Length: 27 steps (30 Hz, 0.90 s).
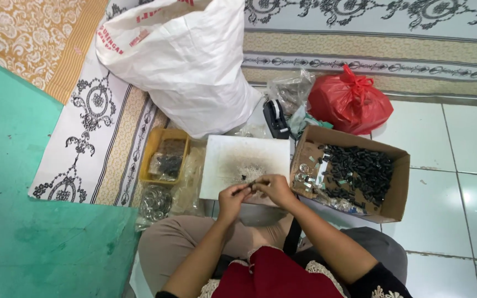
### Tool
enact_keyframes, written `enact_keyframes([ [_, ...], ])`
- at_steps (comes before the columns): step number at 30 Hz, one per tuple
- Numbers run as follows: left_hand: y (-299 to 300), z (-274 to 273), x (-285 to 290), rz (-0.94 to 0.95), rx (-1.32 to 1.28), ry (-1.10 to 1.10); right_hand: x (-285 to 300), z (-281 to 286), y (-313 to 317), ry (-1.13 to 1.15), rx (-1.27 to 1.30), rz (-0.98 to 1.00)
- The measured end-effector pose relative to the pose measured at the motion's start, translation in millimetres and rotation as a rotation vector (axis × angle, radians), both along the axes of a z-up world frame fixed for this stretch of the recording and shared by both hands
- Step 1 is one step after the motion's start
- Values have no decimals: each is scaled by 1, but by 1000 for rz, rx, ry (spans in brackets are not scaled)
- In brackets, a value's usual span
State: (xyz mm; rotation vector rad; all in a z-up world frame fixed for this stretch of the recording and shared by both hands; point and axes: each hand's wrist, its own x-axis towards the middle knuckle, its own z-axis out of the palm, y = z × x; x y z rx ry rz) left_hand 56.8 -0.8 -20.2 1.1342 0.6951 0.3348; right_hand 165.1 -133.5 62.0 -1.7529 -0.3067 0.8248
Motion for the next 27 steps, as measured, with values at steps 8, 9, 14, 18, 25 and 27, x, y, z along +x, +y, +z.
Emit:
enact_keyframes([
  [8,44,16,24,-73,700,43,35,-65,39,-584,-280,98],
  [9,46,6,29,-92,688,24,37,-77,44,-651,-325,147],
  [14,43,0,28,-193,658,60,33,-89,52,-769,-403,272],
  [18,42,-9,30,-211,683,80,33,-87,51,-829,-431,343],
  [25,43,-10,28,-165,692,62,34,-78,47,-791,-440,392],
  [27,39,4,28,-95,716,69,35,-73,42,-780,-416,355],
])
